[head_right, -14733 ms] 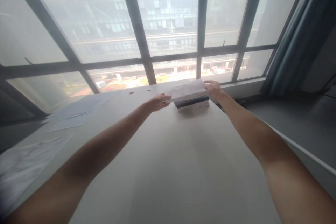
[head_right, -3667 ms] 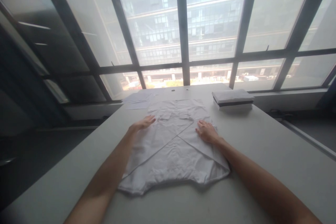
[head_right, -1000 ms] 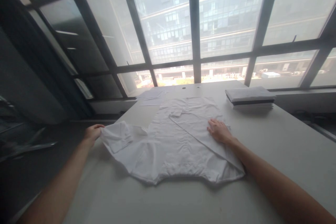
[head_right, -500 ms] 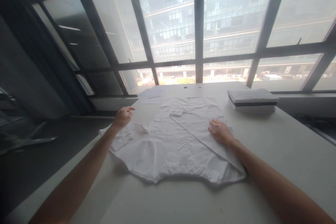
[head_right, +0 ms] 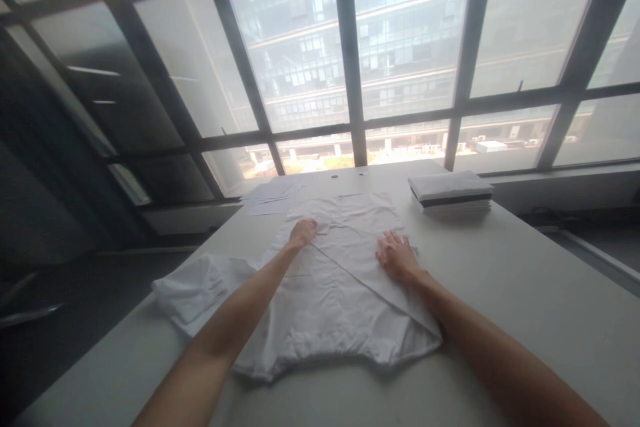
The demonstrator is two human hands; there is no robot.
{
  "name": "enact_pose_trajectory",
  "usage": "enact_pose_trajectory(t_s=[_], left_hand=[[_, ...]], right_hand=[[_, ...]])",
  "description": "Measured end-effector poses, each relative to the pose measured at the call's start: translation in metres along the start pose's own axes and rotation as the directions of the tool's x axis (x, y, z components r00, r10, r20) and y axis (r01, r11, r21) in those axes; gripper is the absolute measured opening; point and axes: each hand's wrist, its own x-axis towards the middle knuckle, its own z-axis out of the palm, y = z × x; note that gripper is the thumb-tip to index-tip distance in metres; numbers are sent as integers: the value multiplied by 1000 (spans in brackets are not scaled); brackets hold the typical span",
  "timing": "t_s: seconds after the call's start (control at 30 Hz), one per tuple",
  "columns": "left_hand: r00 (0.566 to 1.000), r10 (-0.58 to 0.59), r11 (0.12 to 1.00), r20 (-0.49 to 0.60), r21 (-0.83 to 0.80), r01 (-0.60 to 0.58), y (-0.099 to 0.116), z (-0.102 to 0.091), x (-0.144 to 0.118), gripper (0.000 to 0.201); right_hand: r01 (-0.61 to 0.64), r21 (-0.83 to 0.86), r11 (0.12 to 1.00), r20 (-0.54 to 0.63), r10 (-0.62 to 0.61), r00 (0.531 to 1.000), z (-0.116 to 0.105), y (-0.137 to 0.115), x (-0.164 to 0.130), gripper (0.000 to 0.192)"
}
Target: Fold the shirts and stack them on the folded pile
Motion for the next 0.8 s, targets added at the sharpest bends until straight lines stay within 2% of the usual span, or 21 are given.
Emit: enact_pose_trajectory(t_s=[0.07,0.13,0.17,0.23,0.27,0.3,0.37,0.4,0.43,0.5,0.57,0.63,0.7,0.77,0.8], left_hand=[[998,-12,999,-67,-49,9,10,-3,2,25],[992,9,994,-128,-104,-22,28,-4,2,25],[988,43,988,-146,-143,-64,40,-2,-1,27],[978,162,935,-134,-295,-195,69,3,-11,30],[958,268,841,-106,-459,-286,83,7,-19,33],[919,389,706,-67,-619,-344,97,10,-27,40],[829,559,486,-23,-801,-350,118,14,-43,49],[801,599,431,-13,-838,-336,124,13,-49,52],[793,610,415,-10,-848,-330,125,12,-53,53],[820,572,461,-18,-820,-340,117,4,-57,54],[864,504,560,-27,-751,-351,96,-6,-58,52],[896,445,663,-4,-671,-332,68,-15,-63,44],[918,395,749,34,-591,-301,38,-20,-73,38],[931,357,801,81,-539,-260,11,-23,-88,43],[934,344,821,91,-513,-252,-1,-23,-96,46]], right_hand=[[13,117,993,-90,-3,996,-1,-6,4,44],[38,363,931,-169,26,985,-6,-14,8,45],[37,514,857,-177,63,982,-10,-20,10,47],[-8,785,619,-105,147,984,-20,-31,13,54],[-36,875,483,-50,165,985,-26,-37,14,55],[-57,931,361,-9,181,984,-31,-42,14,55],[-76,980,187,26,256,966,-41,-48,13,50],[-82,988,130,36,326,945,-45,-48,12,46],[-96,991,89,52,405,913,-48,-44,11,40],[-141,989,49,92,541,836,-56,-28,8,32],[-196,977,84,106,606,788,-67,1,1,29],[-236,957,169,85,614,785,-83,41,-13,27],[-259,949,181,84,646,759,-102,87,-34,22],[-292,940,175,84,712,698,-122,134,-58,16],[-320,935,152,99,755,648,-131,157,-70,13]])
